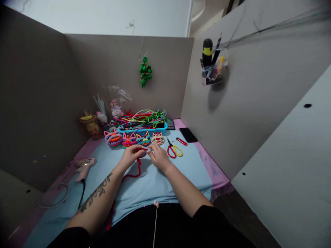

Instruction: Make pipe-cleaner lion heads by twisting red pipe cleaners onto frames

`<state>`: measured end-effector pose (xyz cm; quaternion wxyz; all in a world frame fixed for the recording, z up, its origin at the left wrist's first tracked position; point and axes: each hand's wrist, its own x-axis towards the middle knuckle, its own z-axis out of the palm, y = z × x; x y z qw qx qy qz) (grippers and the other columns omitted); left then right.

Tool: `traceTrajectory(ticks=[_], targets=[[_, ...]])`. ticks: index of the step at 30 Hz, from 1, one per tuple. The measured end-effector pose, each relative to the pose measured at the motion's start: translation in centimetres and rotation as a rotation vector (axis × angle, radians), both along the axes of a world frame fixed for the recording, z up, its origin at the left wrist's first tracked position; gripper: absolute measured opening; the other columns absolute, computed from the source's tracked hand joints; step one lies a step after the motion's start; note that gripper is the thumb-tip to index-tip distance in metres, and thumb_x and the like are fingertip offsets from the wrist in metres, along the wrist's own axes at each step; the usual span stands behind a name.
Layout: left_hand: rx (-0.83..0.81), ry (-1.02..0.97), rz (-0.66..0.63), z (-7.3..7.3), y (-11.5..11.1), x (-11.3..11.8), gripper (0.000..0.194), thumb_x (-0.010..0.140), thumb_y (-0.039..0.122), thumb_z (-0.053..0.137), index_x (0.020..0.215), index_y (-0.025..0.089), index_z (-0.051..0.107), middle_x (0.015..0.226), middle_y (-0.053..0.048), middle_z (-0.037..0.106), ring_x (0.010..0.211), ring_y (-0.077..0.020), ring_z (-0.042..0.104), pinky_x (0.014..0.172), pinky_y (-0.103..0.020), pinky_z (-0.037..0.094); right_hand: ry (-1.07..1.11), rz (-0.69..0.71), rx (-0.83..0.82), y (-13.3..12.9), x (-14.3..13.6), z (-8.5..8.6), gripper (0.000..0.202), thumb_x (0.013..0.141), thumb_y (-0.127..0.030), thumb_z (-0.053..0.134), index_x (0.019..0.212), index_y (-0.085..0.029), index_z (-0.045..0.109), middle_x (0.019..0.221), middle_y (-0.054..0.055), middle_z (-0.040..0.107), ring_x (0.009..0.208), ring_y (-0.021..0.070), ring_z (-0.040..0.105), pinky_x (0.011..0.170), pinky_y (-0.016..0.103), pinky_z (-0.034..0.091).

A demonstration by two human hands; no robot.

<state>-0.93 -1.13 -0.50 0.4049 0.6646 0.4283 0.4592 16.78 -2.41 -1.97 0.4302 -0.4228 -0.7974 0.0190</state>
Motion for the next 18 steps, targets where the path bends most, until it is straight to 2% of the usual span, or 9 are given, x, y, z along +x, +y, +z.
traceTrajectory(ticks=[5,10,18], targets=[[0.179,0.054,0.113,0.87,-0.23,-0.38,0.022,0.072,0.032,0.062,0.085,0.015,0.068,0.078,-0.005,0.069,0.069,-0.0152,0.061,0.066,-0.026,0.048,-0.096,-0.137,0.048,-0.37,0.26,0.62,0.019,0.088,-0.023,0.043,0.084,-0.02,0.061,0.082,0.005,0.062,0.081,0.0184,0.055,0.07,0.026,0.039],[0.197,0.074,0.109,1.09,-0.43,-0.42,0.021,0.073,0.031,0.061,0.085,0.015,0.068,0.08,-0.005,0.069,0.072,-0.0158,0.062,0.067,-0.026,0.048,-0.16,-0.199,0.069,-0.31,0.41,0.49,0.017,0.086,-0.023,0.047,0.084,-0.021,0.065,0.079,0.004,0.064,0.079,0.0185,0.054,0.066,0.027,0.038],[0.161,0.086,0.066,0.67,-0.18,-0.54,0.022,0.072,0.03,0.063,0.087,0.015,0.07,0.082,-0.006,0.071,0.073,-0.0171,0.064,0.068,-0.027,0.049,-0.198,-0.193,0.165,0.06,0.83,0.28,0.018,0.083,-0.023,0.055,0.096,-0.025,0.068,0.08,0.005,0.063,0.083,0.0205,0.053,0.072,0.031,0.039]])
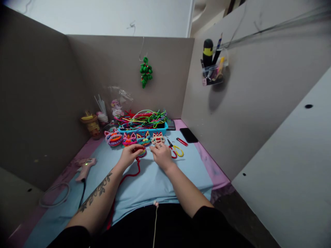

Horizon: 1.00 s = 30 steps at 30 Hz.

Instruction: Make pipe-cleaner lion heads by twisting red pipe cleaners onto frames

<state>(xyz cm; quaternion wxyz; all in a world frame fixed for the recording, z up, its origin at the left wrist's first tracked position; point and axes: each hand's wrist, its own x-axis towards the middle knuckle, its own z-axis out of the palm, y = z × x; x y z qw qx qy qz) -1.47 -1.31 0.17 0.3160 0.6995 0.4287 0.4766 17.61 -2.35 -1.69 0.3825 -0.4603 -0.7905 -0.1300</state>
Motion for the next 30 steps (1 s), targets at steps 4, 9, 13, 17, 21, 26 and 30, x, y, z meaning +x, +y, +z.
traceTrajectory(ticks=[4,9,13,17,21,26,30], targets=[[-0.041,-0.005,-0.034,-0.2,0.0,0.0,0.024,0.071,0.03,0.063,0.089,0.014,0.07,0.079,-0.006,0.071,0.07,-0.0174,0.064,0.065,-0.027,0.051,0.086,0.066,-0.01,0.3,0.2,-0.3,0.022,0.085,-0.024,0.053,0.102,-0.022,0.066,0.083,0.006,0.062,0.083,0.0194,0.054,0.072,0.031,0.042],[-0.021,0.002,-0.059,-0.8,0.4,-0.1,0.026,0.071,0.03,0.063,0.09,0.014,0.07,0.082,-0.008,0.072,0.072,-0.0183,0.065,0.067,-0.028,0.052,0.002,0.097,-0.008,0.3,0.2,-0.4,0.027,0.085,-0.022,0.051,0.11,-0.02,0.063,0.087,0.008,0.064,0.086,0.0206,0.054,0.071,0.03,0.044],[-0.014,0.063,-0.053,-1.1,0.5,-0.1,0.027,0.072,0.029,0.063,0.093,0.014,0.07,0.084,-0.008,0.072,0.074,-0.0183,0.066,0.068,-0.028,0.052,-0.051,0.014,0.04,-0.2,-0.1,0.0,0.027,0.085,-0.023,0.052,0.109,-0.02,0.064,0.082,0.008,0.066,0.084,0.0217,0.054,0.07,0.032,0.042],[-0.012,0.116,-0.027,-1.1,0.4,0.0,0.029,0.073,0.03,0.062,0.096,0.015,0.069,0.084,-0.007,0.072,0.072,-0.0177,0.065,0.066,-0.027,0.051,-0.053,-0.035,0.084,-0.4,-0.2,0.1,0.024,0.086,-0.023,0.051,0.106,-0.022,0.065,0.079,0.007,0.065,0.08,0.0211,0.052,0.07,0.033,0.039],[0.015,0.166,-0.033,-1.2,0.5,-0.2,0.029,0.074,0.029,0.061,0.098,0.016,0.069,0.086,-0.006,0.072,0.073,-0.0177,0.066,0.067,-0.026,0.051,-0.058,0.043,0.046,-0.3,-0.1,0.1,0.022,0.086,-0.024,0.051,0.103,-0.024,0.066,0.081,0.005,0.063,0.082,0.0195,0.05,0.072,0.032,0.039],[0.104,0.304,-0.146,-1.1,0.3,-0.4,0.023,0.077,0.031,0.06,0.094,0.02,0.07,0.088,-0.004,0.072,0.078,-0.0178,0.066,0.072,-0.027,0.05,-0.117,0.089,-0.076,-0.2,0.1,0.3,0.018,0.086,-0.024,0.052,0.095,-0.023,0.067,0.082,0.006,0.058,0.081,0.0182,0.05,0.069,0.029,0.04],[0.024,0.219,-0.186,-0.6,0.1,-0.2,0.031,0.075,0.036,0.062,0.1,0.019,0.068,0.091,-0.007,0.071,0.08,-0.0195,0.065,0.074,-0.029,0.049,-0.081,0.131,-0.128,0.0,0.0,0.1,0.02,0.086,-0.021,0.05,0.098,-0.021,0.066,0.083,0.006,0.059,0.083,0.0185,0.053,0.071,0.029,0.043]])
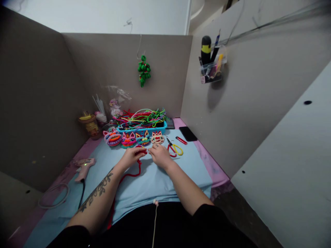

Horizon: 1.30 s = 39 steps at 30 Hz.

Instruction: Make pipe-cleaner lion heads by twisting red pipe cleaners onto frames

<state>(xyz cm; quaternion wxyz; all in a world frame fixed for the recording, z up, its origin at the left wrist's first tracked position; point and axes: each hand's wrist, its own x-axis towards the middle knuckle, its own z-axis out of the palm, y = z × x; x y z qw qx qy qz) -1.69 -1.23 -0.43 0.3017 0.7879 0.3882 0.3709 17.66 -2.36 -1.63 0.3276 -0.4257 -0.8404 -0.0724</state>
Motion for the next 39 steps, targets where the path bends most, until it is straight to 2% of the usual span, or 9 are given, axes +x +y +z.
traceTrajectory(ticks=[6,10,13,15,19,24,28,33,39], targets=[[-0.457,-0.5,-0.037,0.9,0.1,-0.3,0.065,0.081,0.057,0.045,0.129,0.013,0.044,0.09,-0.012,0.067,0.074,-0.0185,0.065,0.066,-0.03,0.051,0.341,0.016,0.028,0.4,0.1,-0.4,0.025,0.087,-0.022,0.045,0.104,-0.02,0.064,0.093,0.008,0.063,0.089,0.0195,0.057,0.079,0.033,0.048],[-0.585,-0.468,-0.031,1.1,0.7,-1.2,0.058,0.075,0.053,0.057,0.118,0.014,0.053,0.096,-0.013,0.066,0.076,-0.0181,0.065,0.065,-0.028,0.05,0.547,0.042,0.025,0.4,0.3,0.1,0.024,0.087,-0.024,0.046,0.1,-0.02,0.065,0.091,0.007,0.064,0.087,0.0182,0.059,0.079,0.034,0.049],[-0.636,-0.306,-0.224,1.1,0.6,-1.8,0.054,0.063,0.038,0.074,0.11,0.015,0.059,0.098,-0.014,0.067,0.082,-0.0197,0.064,0.067,-0.027,0.049,0.694,0.038,-0.013,0.4,0.2,0.7,0.022,0.086,-0.027,0.048,0.094,-0.018,0.067,0.088,0.007,0.064,0.083,0.0179,0.06,0.076,0.033,0.049],[-0.716,-0.226,-0.422,1.3,0.3,-2.0,0.064,0.056,0.032,0.079,0.115,0.017,0.058,0.1,-0.015,0.066,0.08,-0.0204,0.065,0.065,-0.027,0.048,0.807,0.032,-0.095,0.6,0.0,0.9,0.023,0.085,-0.03,0.05,0.096,-0.018,0.066,0.084,0.006,0.065,0.078,0.0173,0.06,0.072,0.032,0.05],[-0.807,-0.26,-0.641,1.8,-0.3,-2.5,0.09,0.045,0.04,0.083,0.126,0.022,0.049,0.1,-0.016,0.066,0.075,-0.021,0.064,0.065,-0.029,0.048,1.005,0.051,-0.274,1.2,-0.4,0.8,0.028,0.081,-0.033,0.054,0.101,-0.017,0.063,0.065,0.001,0.061,0.059,0.0143,0.056,0.056,0.027,0.048],[-0.66,-0.659,-0.376,1.5,0.3,-2.8,0.085,0.058,0.077,0.052,0.116,0.016,0.058,0.085,-0.013,0.066,0.06,-0.0148,0.059,0.059,-0.028,0.046,1.064,0.024,-0.235,1.5,-0.6,0.7,0.023,0.08,-0.034,0.053,0.091,-0.017,0.062,0.07,0.002,0.063,0.061,0.0147,0.057,0.056,0.026,0.048],[-0.679,-0.613,-0.173,0.6,0.6,-0.8,0.053,0.066,0.053,0.067,0.1,0.012,0.065,0.093,-0.013,0.066,0.073,-0.0151,0.062,0.067,-0.026,0.047,0.868,-0.002,-0.18,0.6,-1.4,0.8,0.018,0.082,-0.032,0.052,0.089,-0.019,0.061,0.073,0.003,0.064,0.065,0.0153,0.059,0.061,0.027,0.049],[-0.526,-0.807,0.036,-0.1,0.6,1.5,0.052,0.064,0.045,0.072,0.105,0.014,0.061,0.105,-0.014,0.064,0.093,-0.0192,0.061,0.075,-0.029,0.048,0.532,-0.039,-0.041,-0.4,-2.6,0.3,0.013,0.083,-0.024,0.049,0.087,-0.019,0.061,0.077,0.003,0.064,0.068,0.0155,0.058,0.064,0.026,0.047],[-0.51,-0.951,0.13,0.0,0.8,1.2,0.043,0.057,0.038,0.077,0.09,0.014,0.064,0.087,-0.008,0.069,0.084,-0.0173,0.063,0.079,-0.032,0.049,0.404,-0.04,0.054,-0.8,-3.0,0.0,0.016,0.086,-0.02,0.045,0.09,-0.019,0.06,0.085,0.007,0.063,0.083,0.0186,0.058,0.077,0.03,0.046]])
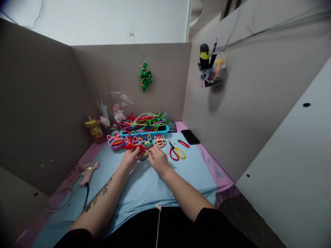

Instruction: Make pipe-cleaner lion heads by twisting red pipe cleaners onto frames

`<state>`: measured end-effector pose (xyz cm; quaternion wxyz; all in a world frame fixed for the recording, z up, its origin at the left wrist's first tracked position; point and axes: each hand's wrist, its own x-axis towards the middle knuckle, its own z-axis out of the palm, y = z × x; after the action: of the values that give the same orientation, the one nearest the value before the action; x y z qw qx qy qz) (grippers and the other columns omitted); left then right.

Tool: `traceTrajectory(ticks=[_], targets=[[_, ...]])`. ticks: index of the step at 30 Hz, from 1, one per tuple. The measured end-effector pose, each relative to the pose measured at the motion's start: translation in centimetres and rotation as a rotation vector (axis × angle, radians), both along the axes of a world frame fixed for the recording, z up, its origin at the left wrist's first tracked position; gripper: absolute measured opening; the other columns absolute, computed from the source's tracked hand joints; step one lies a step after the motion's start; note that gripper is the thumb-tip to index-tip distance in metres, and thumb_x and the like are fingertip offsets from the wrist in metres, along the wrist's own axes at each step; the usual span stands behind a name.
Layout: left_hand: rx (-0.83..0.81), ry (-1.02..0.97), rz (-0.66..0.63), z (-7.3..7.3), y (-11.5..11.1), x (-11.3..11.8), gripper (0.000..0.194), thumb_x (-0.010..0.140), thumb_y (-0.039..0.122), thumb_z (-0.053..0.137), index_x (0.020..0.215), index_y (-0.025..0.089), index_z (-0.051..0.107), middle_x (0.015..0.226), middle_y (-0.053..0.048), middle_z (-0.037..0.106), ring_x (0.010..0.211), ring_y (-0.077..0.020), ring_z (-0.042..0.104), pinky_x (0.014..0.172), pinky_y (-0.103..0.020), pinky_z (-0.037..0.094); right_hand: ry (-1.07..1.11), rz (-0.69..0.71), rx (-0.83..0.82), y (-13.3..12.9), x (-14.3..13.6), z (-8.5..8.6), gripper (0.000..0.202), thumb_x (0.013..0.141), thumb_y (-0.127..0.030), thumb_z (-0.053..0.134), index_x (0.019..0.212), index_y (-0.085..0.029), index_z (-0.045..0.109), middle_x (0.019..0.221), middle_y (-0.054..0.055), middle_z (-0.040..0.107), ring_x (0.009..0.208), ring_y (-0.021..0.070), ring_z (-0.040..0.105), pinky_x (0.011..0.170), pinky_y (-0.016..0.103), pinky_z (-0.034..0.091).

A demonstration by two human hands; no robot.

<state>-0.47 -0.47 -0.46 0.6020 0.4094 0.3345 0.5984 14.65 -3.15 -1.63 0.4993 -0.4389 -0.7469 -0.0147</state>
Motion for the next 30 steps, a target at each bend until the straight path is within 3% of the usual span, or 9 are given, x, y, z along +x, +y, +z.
traceTrajectory(ticks=[8,13,19,26,30], targets=[[0.071,0.096,-0.014,-0.2,-0.26,0.16,0.043,0.057,0.04,0.077,0.087,0.012,0.066,0.081,-0.008,0.069,0.075,-0.0177,0.064,0.076,-0.035,0.05,0.025,0.066,0.051,-0.19,0.3,-0.39,0.018,0.088,-0.02,0.045,0.097,-0.019,0.061,0.086,0.006,0.063,0.084,0.0177,0.06,0.078,0.031,0.049],[0.1,0.152,-0.047,-0.68,-0.23,0.33,0.041,0.059,0.041,0.076,0.088,0.014,0.067,0.085,-0.009,0.07,0.079,-0.0193,0.064,0.077,-0.034,0.05,0.003,0.08,0.062,-0.21,0.24,-0.87,0.021,0.09,-0.02,0.042,0.103,-0.02,0.058,0.088,0.007,0.065,0.082,0.0179,0.061,0.077,0.031,0.05],[0.078,0.074,-0.083,-0.39,-0.26,0.39,0.047,0.06,0.037,0.076,0.099,0.014,0.064,0.092,-0.01,0.069,0.088,-0.0196,0.065,0.08,-0.034,0.049,0.033,0.029,0.095,-0.1,0.22,-0.89,0.021,0.089,-0.021,0.043,0.104,-0.019,0.057,0.09,0.008,0.065,0.086,0.0191,0.06,0.079,0.033,0.049],[0.045,-0.005,0.002,-0.08,-0.15,0.23,0.041,0.057,0.039,0.078,0.088,0.015,0.066,0.086,-0.007,0.069,0.08,-0.0182,0.065,0.077,-0.035,0.05,0.019,0.002,0.11,-0.11,0.48,-0.61,0.019,0.088,-0.019,0.045,0.1,-0.019,0.06,0.09,0.008,0.064,0.09,0.0196,0.058,0.081,0.034,0.048],[0.063,0.062,0.026,-0.19,-0.04,0.08,0.039,0.058,0.038,0.077,0.086,0.014,0.067,0.082,-0.006,0.069,0.079,-0.0184,0.065,0.078,-0.034,0.05,-0.002,-0.021,0.114,-0.22,0.49,-0.53,0.017,0.087,-0.018,0.047,0.094,-0.021,0.062,0.086,0.006,0.063,0.087,0.0189,0.058,0.08,0.034,0.048]])
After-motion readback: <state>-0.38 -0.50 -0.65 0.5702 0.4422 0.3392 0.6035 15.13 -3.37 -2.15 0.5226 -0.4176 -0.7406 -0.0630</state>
